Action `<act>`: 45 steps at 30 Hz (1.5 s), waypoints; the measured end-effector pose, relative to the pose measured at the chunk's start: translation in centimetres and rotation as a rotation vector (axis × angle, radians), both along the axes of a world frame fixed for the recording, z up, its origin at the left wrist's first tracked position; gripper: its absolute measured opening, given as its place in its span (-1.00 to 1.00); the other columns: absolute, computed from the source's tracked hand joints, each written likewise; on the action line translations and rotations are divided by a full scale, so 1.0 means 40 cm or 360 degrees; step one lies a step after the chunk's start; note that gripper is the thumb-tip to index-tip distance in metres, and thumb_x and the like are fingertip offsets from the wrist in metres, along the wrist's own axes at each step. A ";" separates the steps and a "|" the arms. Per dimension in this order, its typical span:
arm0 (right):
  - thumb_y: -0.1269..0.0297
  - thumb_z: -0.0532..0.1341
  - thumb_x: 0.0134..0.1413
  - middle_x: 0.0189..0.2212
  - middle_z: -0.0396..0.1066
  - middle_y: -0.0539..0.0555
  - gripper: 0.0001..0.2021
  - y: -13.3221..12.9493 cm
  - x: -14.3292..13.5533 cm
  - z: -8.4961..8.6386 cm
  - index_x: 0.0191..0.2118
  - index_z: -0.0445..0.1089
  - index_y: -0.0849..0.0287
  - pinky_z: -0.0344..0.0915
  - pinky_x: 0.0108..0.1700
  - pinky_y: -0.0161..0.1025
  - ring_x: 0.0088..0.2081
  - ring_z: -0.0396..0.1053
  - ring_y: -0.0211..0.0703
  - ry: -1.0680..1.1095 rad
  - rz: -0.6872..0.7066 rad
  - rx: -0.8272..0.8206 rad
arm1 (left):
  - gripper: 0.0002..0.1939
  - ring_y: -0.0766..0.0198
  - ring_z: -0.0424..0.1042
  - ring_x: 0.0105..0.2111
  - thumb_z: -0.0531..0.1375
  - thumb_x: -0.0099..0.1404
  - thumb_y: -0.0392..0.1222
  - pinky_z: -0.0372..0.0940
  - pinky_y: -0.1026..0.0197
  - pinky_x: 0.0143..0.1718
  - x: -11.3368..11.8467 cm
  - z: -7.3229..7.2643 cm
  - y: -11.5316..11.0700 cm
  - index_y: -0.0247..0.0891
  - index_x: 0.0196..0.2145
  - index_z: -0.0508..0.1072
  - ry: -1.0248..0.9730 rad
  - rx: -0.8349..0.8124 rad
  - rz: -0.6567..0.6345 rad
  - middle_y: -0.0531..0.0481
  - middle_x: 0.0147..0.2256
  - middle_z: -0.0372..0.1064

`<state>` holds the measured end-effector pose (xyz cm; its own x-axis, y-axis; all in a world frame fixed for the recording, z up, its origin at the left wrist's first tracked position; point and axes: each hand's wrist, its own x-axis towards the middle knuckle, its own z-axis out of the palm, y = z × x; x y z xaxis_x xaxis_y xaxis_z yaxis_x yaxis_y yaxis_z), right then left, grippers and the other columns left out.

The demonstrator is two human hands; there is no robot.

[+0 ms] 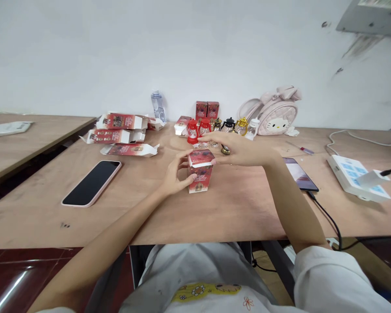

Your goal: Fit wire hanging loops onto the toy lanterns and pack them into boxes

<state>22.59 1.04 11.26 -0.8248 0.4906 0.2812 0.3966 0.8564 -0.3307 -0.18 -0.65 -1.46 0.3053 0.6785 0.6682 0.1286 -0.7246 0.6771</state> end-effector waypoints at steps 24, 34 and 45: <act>0.25 0.28 0.03 0.06 0.30 0.13 -0.57 -0.001 -0.022 -0.008 0.07 0.33 0.01 0.22 0.11 0.04 0.09 0.25 0.04 0.0094 -0.0061 0.0220 | -0.31 0.08 0.36 0.01 0.30 0.13 -0.11 0.38 0.06 -0.08 0.003 0.005 -0.001 -0.08 0.17 0.13 -0.0028 -0.0033 0.0019 -0.17 0.09 0.23; 0.28 0.22 0.09 0.10 0.25 0.13 -0.75 -0.022 -0.036 -0.004 -0.07 0.44 0.05 0.19 0.13 0.06 0.11 0.24 0.03 0.0072 -0.0036 0.0230 | -0.31 0.08 0.37 0.01 0.31 0.11 -0.12 0.38 0.04 -0.06 0.001 -0.002 0.004 -0.11 0.15 0.14 -0.0001 0.0012 -0.0004 -0.20 0.12 0.18; 0.38 0.21 0.05 0.11 0.26 0.15 -0.93 -0.033 -0.045 -0.006 -0.42 0.42 0.17 0.18 0.12 0.05 0.10 0.25 0.04 0.0085 -0.0083 0.0253 | -0.32 0.10 0.39 -0.02 0.31 0.10 -0.12 0.39 0.06 -0.08 0.002 -0.001 0.004 -0.11 0.14 0.16 -0.0002 -0.0012 0.0023 -0.17 0.09 0.23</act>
